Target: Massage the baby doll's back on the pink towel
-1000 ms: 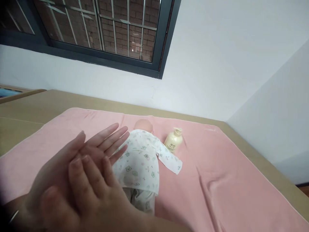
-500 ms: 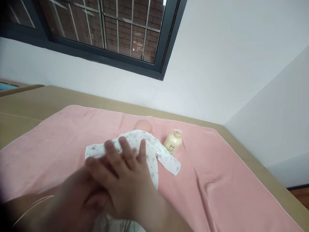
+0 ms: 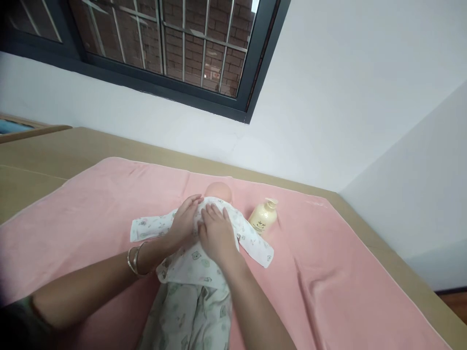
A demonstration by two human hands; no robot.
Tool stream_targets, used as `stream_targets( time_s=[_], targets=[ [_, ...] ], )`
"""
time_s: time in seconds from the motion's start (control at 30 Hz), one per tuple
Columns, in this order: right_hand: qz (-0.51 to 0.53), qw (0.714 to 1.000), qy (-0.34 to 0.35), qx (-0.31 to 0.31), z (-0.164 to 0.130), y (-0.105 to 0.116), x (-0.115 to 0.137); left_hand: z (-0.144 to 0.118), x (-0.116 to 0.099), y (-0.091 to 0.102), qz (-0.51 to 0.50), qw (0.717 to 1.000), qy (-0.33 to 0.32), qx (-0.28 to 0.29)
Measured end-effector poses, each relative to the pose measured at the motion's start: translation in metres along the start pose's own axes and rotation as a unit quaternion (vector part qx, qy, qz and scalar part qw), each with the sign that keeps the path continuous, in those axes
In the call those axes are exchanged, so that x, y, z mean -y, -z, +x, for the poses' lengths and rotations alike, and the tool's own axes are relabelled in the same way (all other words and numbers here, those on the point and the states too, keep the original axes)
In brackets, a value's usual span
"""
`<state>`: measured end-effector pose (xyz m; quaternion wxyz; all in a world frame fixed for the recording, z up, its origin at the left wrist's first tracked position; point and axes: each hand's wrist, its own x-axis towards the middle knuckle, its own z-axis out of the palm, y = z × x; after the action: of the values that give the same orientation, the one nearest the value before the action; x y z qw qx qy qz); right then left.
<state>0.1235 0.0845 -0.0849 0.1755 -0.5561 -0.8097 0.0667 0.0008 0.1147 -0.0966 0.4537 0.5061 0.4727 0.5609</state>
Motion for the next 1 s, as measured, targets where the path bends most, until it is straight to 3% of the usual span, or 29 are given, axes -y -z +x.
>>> stream_targets(
  time_s=[0.1,0.2,0.27,0.33,0.43,0.57,0.7,0.8,0.9,1.0],
  targets=[
    [-0.005,0.995,-0.1,-0.011,0.004,0.005,-0.009,0.002,0.011,0.0,0.038,0.999,-0.004,0.008],
    [-0.05,0.98,-0.191,-0.002,0.0,0.005,-0.002,0.006,0.021,0.002,0.106,0.993,-0.048,0.02],
    [-0.079,0.981,-0.178,0.008,-0.004,0.003,0.007,0.009,0.029,0.002,0.178,0.977,-0.107,0.038],
    [-0.084,0.99,-0.111,0.01,-0.006,0.001,0.012,0.012,0.035,0.002,0.243,0.955,-0.159,0.061],
    [-0.043,0.998,-0.051,0.018,-0.003,0.003,0.007,0.014,0.042,0.002,0.284,0.938,-0.186,0.064],
    [-0.017,0.991,-0.133,0.015,0.006,0.006,-0.01,0.011,0.047,0.002,0.293,0.931,-0.209,0.056],
    [-0.07,0.979,-0.191,0.003,0.002,0.002,-0.002,0.012,0.049,0.003,0.296,0.927,-0.222,0.057],
    [-0.106,0.983,-0.147,-0.016,-0.004,-0.002,0.009,0.014,0.05,0.004,0.3,0.925,-0.225,0.06],
    [-0.071,0.995,-0.074,-0.011,-0.003,0.001,0.006,0.016,0.05,0.004,0.3,0.925,-0.224,0.063],
    [-0.01,0.994,-0.106,0.016,0.003,0.008,-0.009,0.011,0.048,0.003,0.319,0.918,-0.226,0.061]
  ],
)
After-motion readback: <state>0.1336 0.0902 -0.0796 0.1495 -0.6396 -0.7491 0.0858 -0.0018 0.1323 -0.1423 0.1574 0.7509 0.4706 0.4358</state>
